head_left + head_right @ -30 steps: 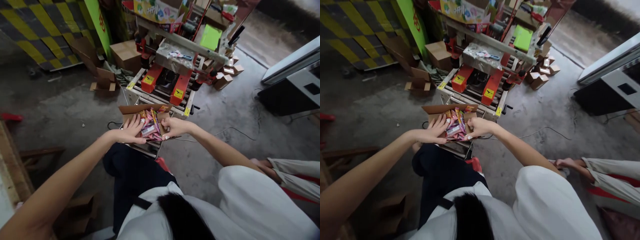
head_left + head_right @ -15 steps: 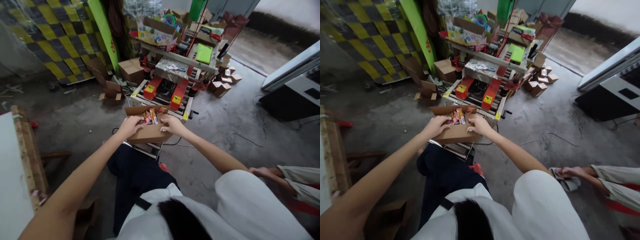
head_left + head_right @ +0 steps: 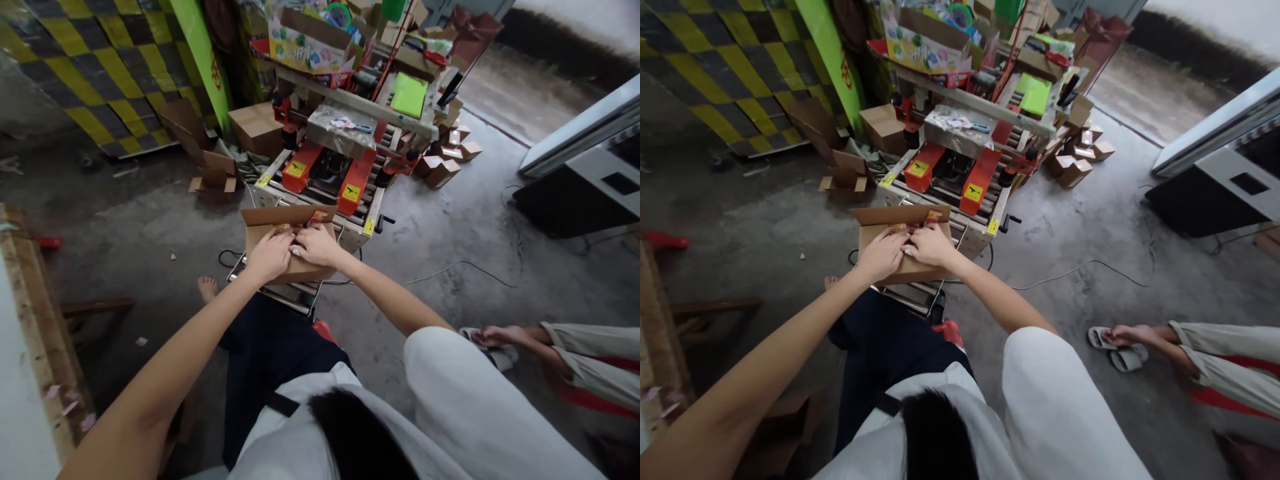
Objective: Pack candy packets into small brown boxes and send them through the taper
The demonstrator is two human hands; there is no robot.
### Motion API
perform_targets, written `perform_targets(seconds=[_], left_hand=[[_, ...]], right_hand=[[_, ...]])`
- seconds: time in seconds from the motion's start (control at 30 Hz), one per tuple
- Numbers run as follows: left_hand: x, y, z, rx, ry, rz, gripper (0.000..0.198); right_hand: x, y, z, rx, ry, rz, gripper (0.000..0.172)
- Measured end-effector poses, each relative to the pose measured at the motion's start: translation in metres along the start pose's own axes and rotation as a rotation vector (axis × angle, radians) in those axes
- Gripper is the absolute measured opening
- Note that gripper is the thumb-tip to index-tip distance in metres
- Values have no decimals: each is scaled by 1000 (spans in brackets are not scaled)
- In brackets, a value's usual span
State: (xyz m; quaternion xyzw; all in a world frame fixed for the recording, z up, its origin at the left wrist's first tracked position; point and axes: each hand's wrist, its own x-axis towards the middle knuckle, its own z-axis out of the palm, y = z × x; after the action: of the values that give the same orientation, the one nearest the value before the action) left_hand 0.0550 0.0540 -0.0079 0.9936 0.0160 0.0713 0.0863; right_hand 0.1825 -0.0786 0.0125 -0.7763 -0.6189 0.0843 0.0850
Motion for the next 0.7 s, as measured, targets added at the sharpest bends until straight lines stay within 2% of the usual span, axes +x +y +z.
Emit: perform_targets(seconds=[0.07,0.1,0.17,0.2,0.27,0.43,0.53,0.63,0.7], left_hand=[[1,0,0,9,-17,0,48],[1,1,-1,17,-16,-2,48],[1,4,-1,33,-5,-9,47],[0,4,-1,36,1,-10,47],[1,5,0,27,13,-10,47],[-1,4,3,-26,54,17,42],[-8,6,3,-89,155,-75,40],[-15,9,2,-148,268,-194,46],[-18,11,0,-137,308,-222,56]], right_hand=[[-9,3,9,114,180,14,34],[-14,4,13,167,313,78,33],[-20,4,20,233,556,293,35],[-21,3,21,237,618,398,36],[-18,0,21,195,582,478,39],[3,-4,8,-41,156,215,45],[12,-1,3,-99,14,139,52],[12,2,4,-42,59,147,52],[9,2,6,5,235,194,49]])
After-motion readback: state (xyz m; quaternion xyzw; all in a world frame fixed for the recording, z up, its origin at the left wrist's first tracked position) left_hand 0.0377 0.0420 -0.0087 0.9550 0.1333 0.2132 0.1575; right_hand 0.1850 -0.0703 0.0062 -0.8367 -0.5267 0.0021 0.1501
